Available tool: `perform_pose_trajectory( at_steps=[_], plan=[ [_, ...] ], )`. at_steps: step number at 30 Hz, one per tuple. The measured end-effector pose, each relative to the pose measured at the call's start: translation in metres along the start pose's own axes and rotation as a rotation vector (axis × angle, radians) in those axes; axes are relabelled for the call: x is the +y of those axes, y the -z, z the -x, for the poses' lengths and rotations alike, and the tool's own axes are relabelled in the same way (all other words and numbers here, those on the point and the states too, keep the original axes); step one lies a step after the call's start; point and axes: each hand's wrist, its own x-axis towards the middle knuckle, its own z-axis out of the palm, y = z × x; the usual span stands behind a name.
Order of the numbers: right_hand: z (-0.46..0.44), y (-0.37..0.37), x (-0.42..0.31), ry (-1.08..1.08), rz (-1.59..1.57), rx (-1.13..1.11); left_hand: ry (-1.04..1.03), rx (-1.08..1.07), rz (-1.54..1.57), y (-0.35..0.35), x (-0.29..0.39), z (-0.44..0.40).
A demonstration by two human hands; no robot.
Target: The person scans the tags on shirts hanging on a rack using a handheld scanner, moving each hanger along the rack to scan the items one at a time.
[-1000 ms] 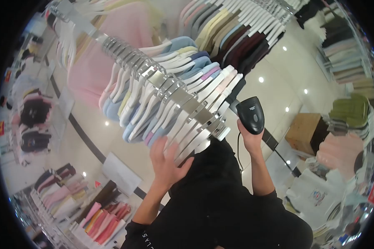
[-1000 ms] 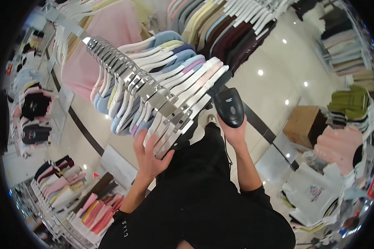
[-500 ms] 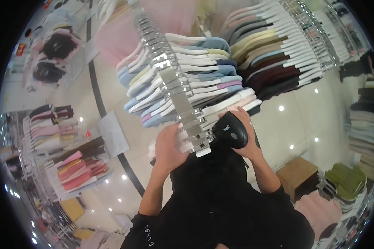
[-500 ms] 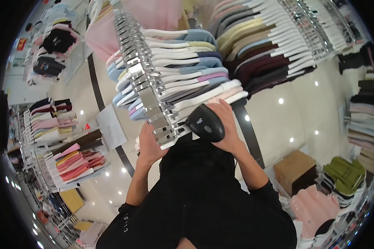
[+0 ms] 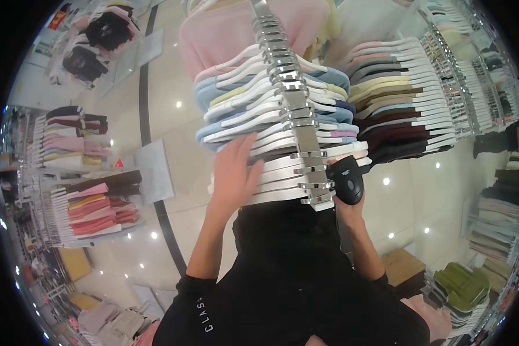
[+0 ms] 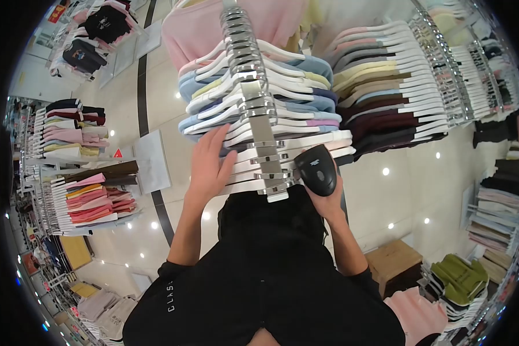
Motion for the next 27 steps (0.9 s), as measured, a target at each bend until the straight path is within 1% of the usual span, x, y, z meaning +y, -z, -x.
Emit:
perform_pose_trajectory(
  at_steps=[1,2,3,5,6,10,12,13,15,17,19,21,22,23,25,27],
  plan=[
    [0.002,-0.001,0.000,-0.057,0.001,0.028,0.005,0.004,0.002,-0.002,-0.002,-0.004],
    [0.001,-0.006,0.000,-0.033,-0.046,0.074,0.010,0.022,0.029,-0.005,-0.006,-0.007],
    [-0.001,-0.010,0.000,-0.034,-0.045,0.072,0.014,0.038,0.057,-0.005,-0.010,-0.010],
    [-0.001,-0.016,-0.002,0.015,-0.021,0.154,0.010,0.019,0.058,-0.001,-0.012,-0.017],
    [0.000,-0.017,-0.003,-0.038,-0.016,0.176,0.002,0.006,0.056,0.001,-0.013,-0.020],
    [0.004,-0.022,0.002,-0.040,-0.050,0.247,-0.041,-0.019,0.063,0.002,-0.021,-0.026],
    [0.004,-0.022,0.003,-0.057,-0.064,0.242,-0.058,-0.156,0.130,0.006,-0.018,-0.038],
    [0.003,-0.023,0.003,-0.071,-0.081,0.238,-0.061,-0.156,0.132,0.008,-0.014,-0.043],
    [0.000,-0.026,0.000,-0.049,-0.063,0.244,0.043,-0.281,0.427,0.010,-0.006,-0.051],
    [0.000,-0.029,-0.003,-0.012,-0.030,0.249,0.034,-0.302,0.462,0.007,-0.011,-0.052],
    [0.002,-0.028,-0.003,-0.033,-0.042,0.270,0.021,-0.324,0.492,0.006,-0.015,-0.050],
    [0.002,-0.030,-0.003,-0.056,-0.056,0.293,0.110,-0.402,0.520,0.009,-0.018,-0.040],
    [0.002,-0.032,-0.003,-0.047,-0.073,0.314,0.112,-0.443,0.549,0.014,-0.017,-0.040],
    [0.002,-0.033,-0.003,-0.040,-0.088,0.334,0.108,-0.450,0.550,0.011,-0.021,-0.040],
    [0.003,-0.035,0.003,-0.054,-0.100,0.322,-0.068,-0.335,0.446,0.005,-0.029,-0.037],
    [0.002,-0.036,0.004,-0.060,-0.116,0.300,-0.040,-0.344,0.437,0.005,-0.029,-0.037]
  ],
)
